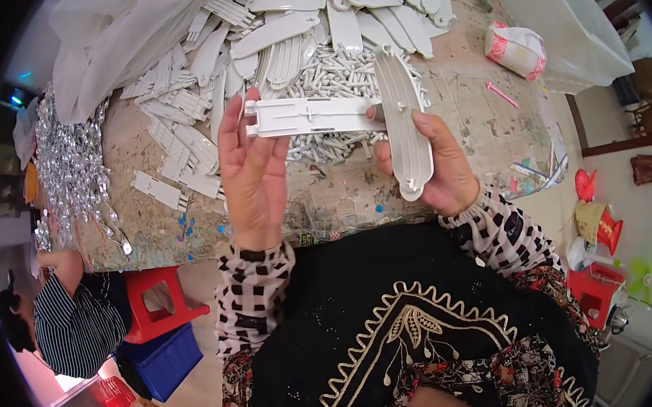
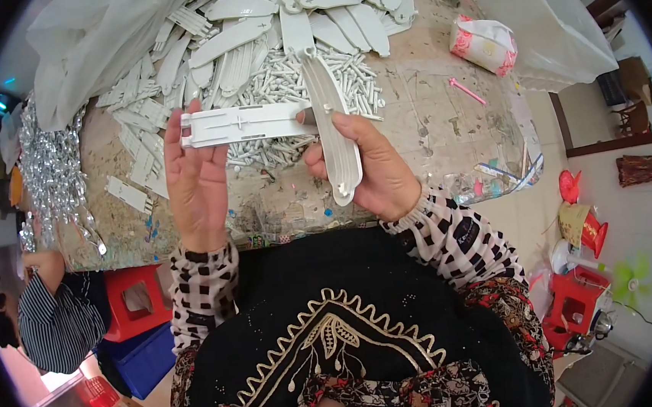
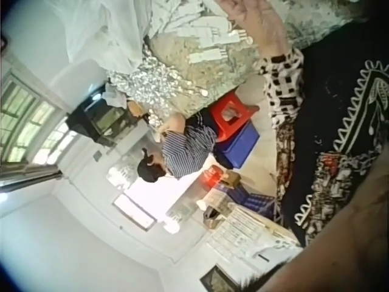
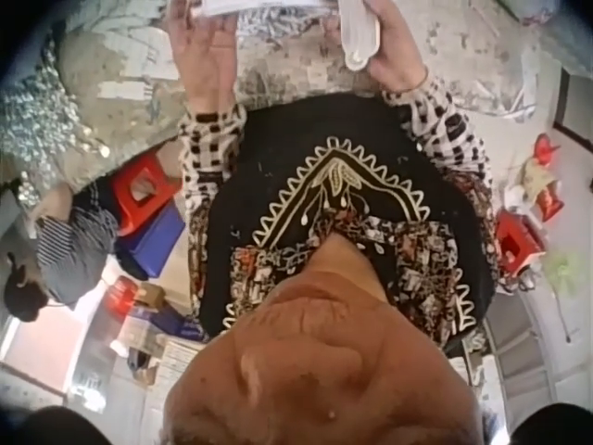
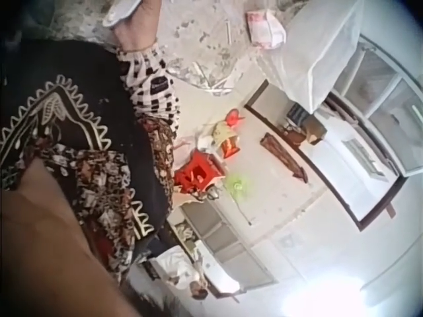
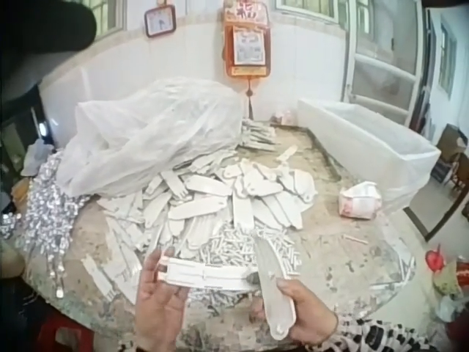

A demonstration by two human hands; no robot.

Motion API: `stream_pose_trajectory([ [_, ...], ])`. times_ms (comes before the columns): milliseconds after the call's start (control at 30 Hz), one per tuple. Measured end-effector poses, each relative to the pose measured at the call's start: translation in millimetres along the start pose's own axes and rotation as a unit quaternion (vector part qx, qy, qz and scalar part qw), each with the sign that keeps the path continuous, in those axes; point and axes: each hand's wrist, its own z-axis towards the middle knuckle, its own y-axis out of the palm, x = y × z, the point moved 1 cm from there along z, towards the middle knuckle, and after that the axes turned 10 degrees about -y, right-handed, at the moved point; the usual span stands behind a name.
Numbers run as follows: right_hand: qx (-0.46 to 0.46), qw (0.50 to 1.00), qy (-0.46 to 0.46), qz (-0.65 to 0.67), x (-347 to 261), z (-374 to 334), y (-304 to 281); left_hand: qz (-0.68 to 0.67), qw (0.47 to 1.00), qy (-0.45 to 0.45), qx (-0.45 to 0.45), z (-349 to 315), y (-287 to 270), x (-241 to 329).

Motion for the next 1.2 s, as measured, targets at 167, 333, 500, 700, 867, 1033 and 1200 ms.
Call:
stream_pose_trajectory([
  [167,0.041,0.996,0.018,0.071,10,-6,17,-0.133,0.990,0.005,-0.045,18,15,-13],
  [333,-0.101,0.960,0.242,-0.099,-6,-20,2,-0.144,0.987,0.008,-0.067,27,-5,1],
  [500,-0.032,0.951,0.028,-0.306,-6,-26,25,-0.167,0.979,-0.093,-0.067,27,10,-2],
  [700,-0.154,0.802,-0.216,-0.536,5,-11,31,-0.117,0.983,-0.126,-0.068,5,37,-12],
  [867,-0.135,0.811,-0.149,-0.549,4,-13,30,-0.007,0.986,-0.125,-0.110,2,32,-15],
  [1033,-0.140,0.799,-0.068,-0.581,-1,-20,34,0.069,0.988,-0.106,-0.092,-3,28,-16],
  [1200,-0.163,0.802,-0.059,-0.572,-11,-9,30,0.124,0.985,-0.091,-0.075,3,28,-15],
])
